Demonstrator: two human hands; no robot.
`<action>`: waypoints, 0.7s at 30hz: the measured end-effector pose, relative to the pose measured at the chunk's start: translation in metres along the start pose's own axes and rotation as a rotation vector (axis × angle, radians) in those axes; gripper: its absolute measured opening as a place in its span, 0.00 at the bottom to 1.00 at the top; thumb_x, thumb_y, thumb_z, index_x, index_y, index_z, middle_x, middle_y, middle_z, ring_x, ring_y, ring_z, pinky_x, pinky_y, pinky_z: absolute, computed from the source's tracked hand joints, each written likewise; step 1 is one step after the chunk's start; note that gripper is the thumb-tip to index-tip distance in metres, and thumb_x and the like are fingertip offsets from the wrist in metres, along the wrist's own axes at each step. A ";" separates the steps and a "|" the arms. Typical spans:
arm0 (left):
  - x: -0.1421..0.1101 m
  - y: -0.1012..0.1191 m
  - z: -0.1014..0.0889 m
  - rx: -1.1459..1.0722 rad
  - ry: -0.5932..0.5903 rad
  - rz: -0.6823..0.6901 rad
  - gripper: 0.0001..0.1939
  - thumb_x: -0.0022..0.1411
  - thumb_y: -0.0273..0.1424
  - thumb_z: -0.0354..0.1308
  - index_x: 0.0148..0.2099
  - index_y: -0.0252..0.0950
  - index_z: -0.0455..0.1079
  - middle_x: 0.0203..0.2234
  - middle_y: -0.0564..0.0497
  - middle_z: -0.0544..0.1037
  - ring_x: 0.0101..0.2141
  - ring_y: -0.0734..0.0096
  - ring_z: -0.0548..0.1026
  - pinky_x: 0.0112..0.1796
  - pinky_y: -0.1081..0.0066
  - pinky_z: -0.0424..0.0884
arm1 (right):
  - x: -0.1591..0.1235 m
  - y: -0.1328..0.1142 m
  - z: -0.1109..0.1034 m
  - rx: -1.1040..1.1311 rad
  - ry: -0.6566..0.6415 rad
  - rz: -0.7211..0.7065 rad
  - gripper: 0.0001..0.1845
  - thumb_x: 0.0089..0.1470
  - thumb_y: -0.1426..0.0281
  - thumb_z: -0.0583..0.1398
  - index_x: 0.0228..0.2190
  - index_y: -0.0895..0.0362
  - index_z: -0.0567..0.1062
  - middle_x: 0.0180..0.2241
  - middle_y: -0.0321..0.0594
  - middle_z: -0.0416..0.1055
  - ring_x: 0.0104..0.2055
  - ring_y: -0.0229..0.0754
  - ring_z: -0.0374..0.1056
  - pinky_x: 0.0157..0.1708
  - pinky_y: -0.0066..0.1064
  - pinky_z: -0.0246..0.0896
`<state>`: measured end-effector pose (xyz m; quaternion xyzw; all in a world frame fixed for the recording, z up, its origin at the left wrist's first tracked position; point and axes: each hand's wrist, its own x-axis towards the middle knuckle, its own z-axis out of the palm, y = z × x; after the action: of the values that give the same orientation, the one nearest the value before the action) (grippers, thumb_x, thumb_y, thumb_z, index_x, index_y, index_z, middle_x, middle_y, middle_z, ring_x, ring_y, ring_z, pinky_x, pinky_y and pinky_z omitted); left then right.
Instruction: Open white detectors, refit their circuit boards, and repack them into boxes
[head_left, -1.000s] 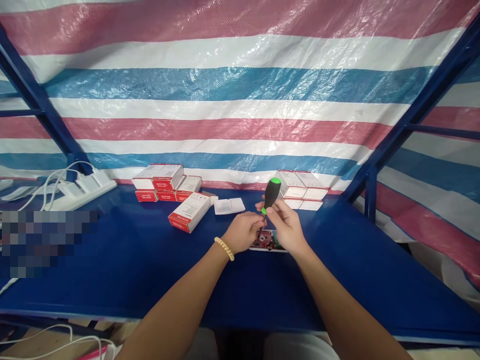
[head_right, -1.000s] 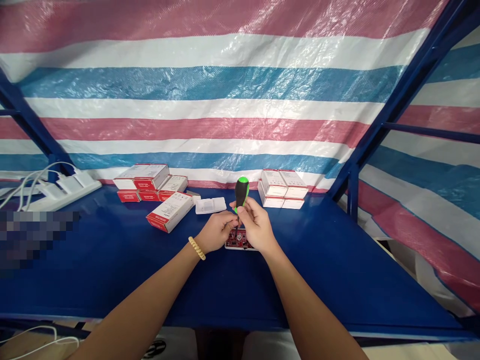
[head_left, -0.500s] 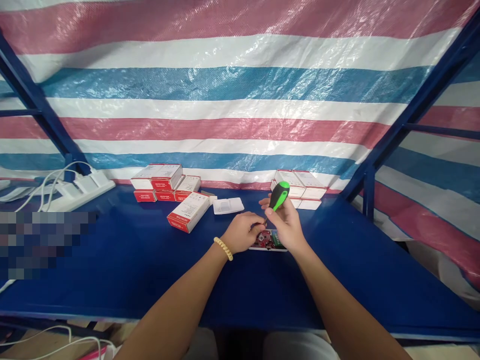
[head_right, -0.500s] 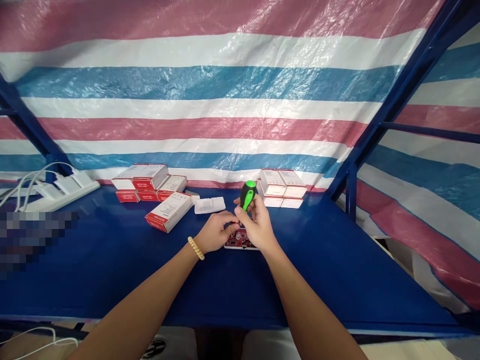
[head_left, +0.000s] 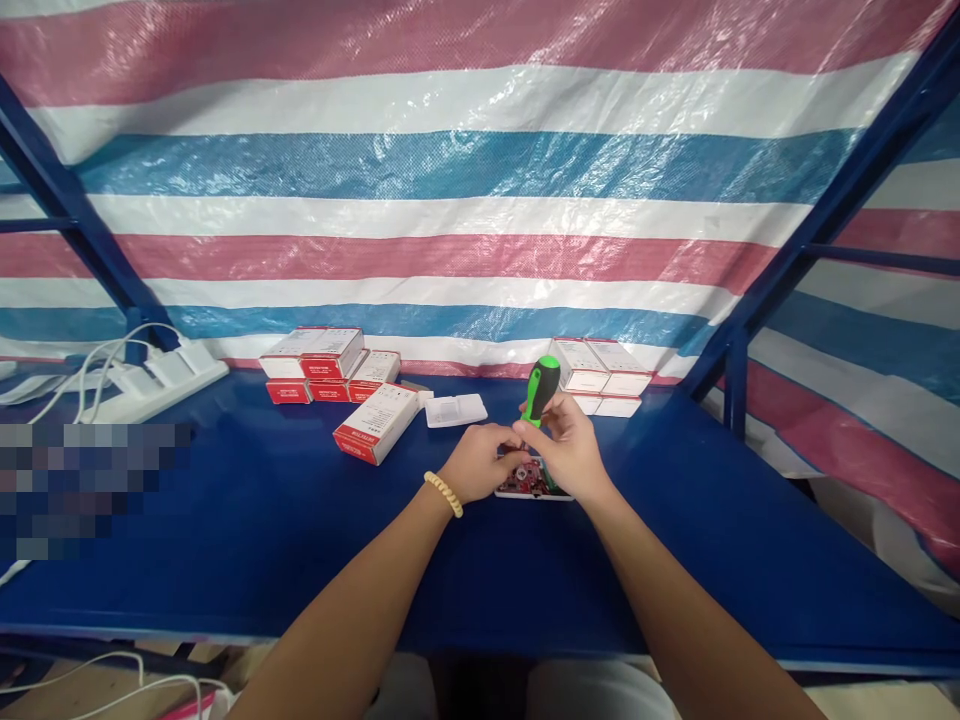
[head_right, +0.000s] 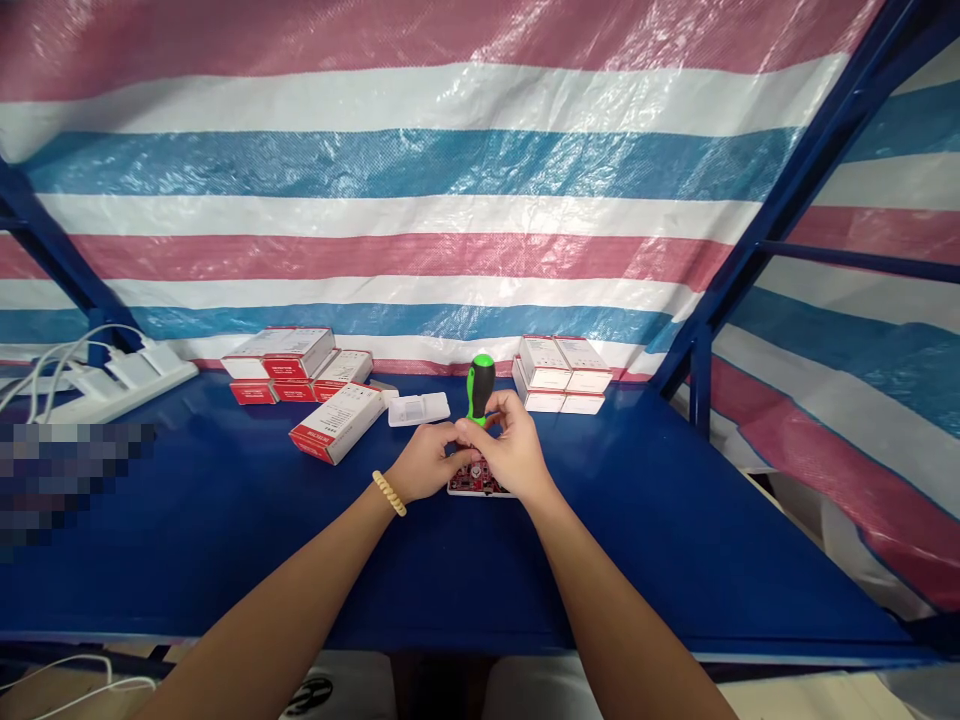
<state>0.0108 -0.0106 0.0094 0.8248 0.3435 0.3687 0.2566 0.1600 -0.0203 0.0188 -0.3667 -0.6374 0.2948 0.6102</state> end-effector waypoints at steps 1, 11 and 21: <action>0.000 0.000 -0.001 0.005 -0.015 0.010 0.06 0.58 0.28 0.56 0.29 0.34 0.71 0.26 0.53 0.76 0.29 0.71 0.71 0.34 0.72 0.63 | 0.000 0.000 0.000 0.012 0.004 0.004 0.18 0.45 0.61 0.67 0.33 0.53 0.66 0.33 0.36 0.69 0.34 0.39 0.65 0.34 0.31 0.62; -0.001 0.004 -0.005 -0.065 -0.173 -0.006 0.11 0.63 0.28 0.49 0.33 0.35 0.72 0.28 0.53 0.76 0.28 0.74 0.70 0.32 0.74 0.64 | -0.002 -0.003 -0.008 0.028 -0.168 0.061 0.15 0.58 0.61 0.56 0.44 0.51 0.73 0.40 0.40 0.71 0.39 0.43 0.67 0.35 0.34 0.64; 0.000 -0.005 -0.001 -0.018 -0.057 -0.011 0.06 0.58 0.30 0.56 0.31 0.34 0.72 0.29 0.51 0.76 0.31 0.69 0.71 0.36 0.70 0.65 | 0.000 -0.004 -0.001 -0.125 -0.080 0.025 0.15 0.47 0.58 0.65 0.33 0.54 0.71 0.32 0.37 0.70 0.32 0.40 0.66 0.34 0.33 0.63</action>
<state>0.0081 -0.0070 0.0068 0.8307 0.3374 0.3468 0.2755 0.1609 -0.0228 0.0221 -0.4000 -0.6736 0.2767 0.5565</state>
